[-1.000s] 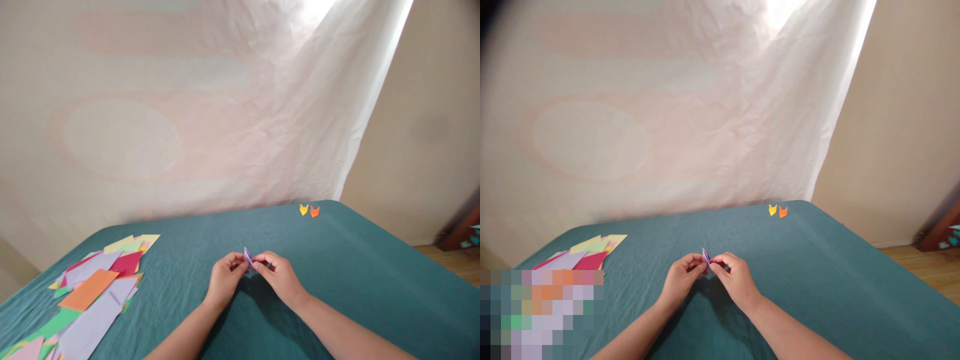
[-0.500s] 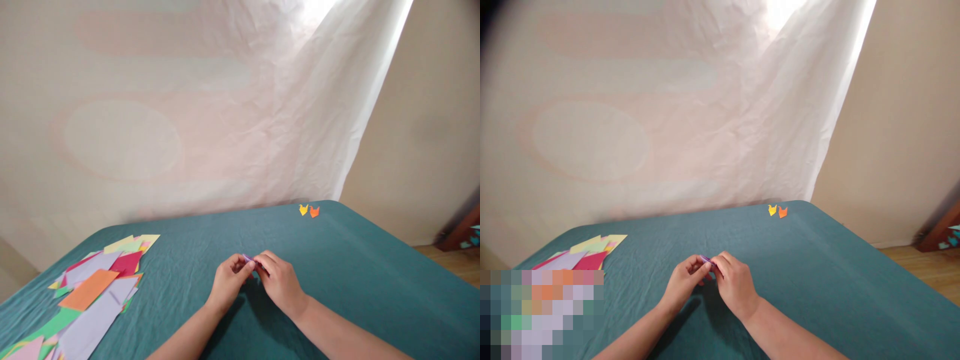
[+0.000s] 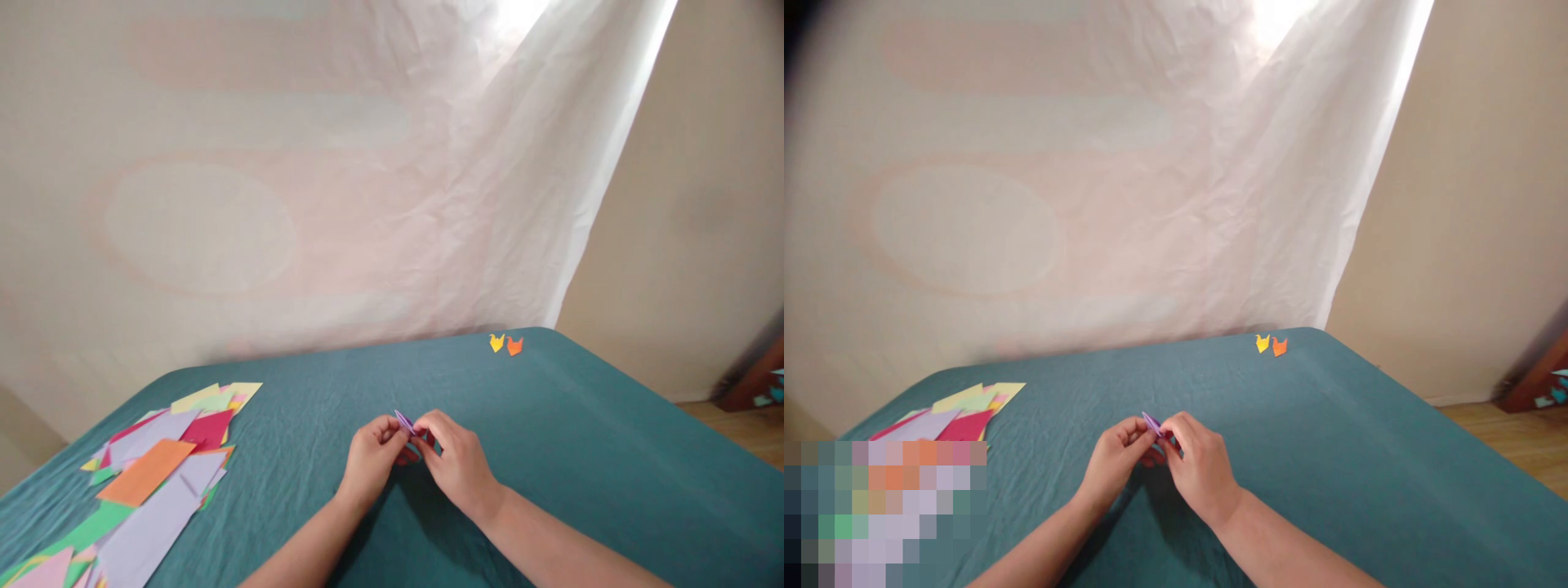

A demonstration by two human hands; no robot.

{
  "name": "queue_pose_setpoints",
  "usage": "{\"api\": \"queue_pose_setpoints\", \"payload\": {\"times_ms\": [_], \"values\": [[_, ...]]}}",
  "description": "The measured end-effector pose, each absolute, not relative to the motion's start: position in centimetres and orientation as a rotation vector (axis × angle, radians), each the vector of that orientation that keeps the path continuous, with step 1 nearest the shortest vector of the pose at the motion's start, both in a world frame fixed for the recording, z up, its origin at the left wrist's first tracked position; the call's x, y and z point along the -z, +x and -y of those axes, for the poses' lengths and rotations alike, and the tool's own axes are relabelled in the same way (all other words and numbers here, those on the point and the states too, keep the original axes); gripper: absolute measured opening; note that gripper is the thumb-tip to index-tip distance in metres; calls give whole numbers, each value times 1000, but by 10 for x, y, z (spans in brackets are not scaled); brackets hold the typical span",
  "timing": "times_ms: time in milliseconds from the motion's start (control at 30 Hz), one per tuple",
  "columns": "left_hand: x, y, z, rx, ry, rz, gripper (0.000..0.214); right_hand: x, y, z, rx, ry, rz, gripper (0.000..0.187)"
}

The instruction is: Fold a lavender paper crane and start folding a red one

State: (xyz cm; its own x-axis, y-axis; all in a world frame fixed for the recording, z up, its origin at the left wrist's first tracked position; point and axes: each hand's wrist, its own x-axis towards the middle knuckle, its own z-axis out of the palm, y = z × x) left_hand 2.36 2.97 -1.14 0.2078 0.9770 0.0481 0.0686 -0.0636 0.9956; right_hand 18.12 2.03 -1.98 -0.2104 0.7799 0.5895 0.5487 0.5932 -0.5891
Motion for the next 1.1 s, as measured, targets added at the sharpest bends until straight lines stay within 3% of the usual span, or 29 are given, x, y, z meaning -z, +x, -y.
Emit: {"api": "queue_pose_setpoints", "payload": {"times_ms": [233,433,667,1100], "values": [[7,24,-29,-993,1352,-926,29,22,182,-22,-361,-1008,1864,16],[10,26,-29,-1046,1399,-1010,23,17,182,-19,-357,-1031,1870,8],[14,23,-31,-1070,1422,-1054,18,16,184,-20,-478,-935,1870,12],[9,22,-31,-1005,1404,-978,33,18,184,-24,-466,-953,1826,12]]}}
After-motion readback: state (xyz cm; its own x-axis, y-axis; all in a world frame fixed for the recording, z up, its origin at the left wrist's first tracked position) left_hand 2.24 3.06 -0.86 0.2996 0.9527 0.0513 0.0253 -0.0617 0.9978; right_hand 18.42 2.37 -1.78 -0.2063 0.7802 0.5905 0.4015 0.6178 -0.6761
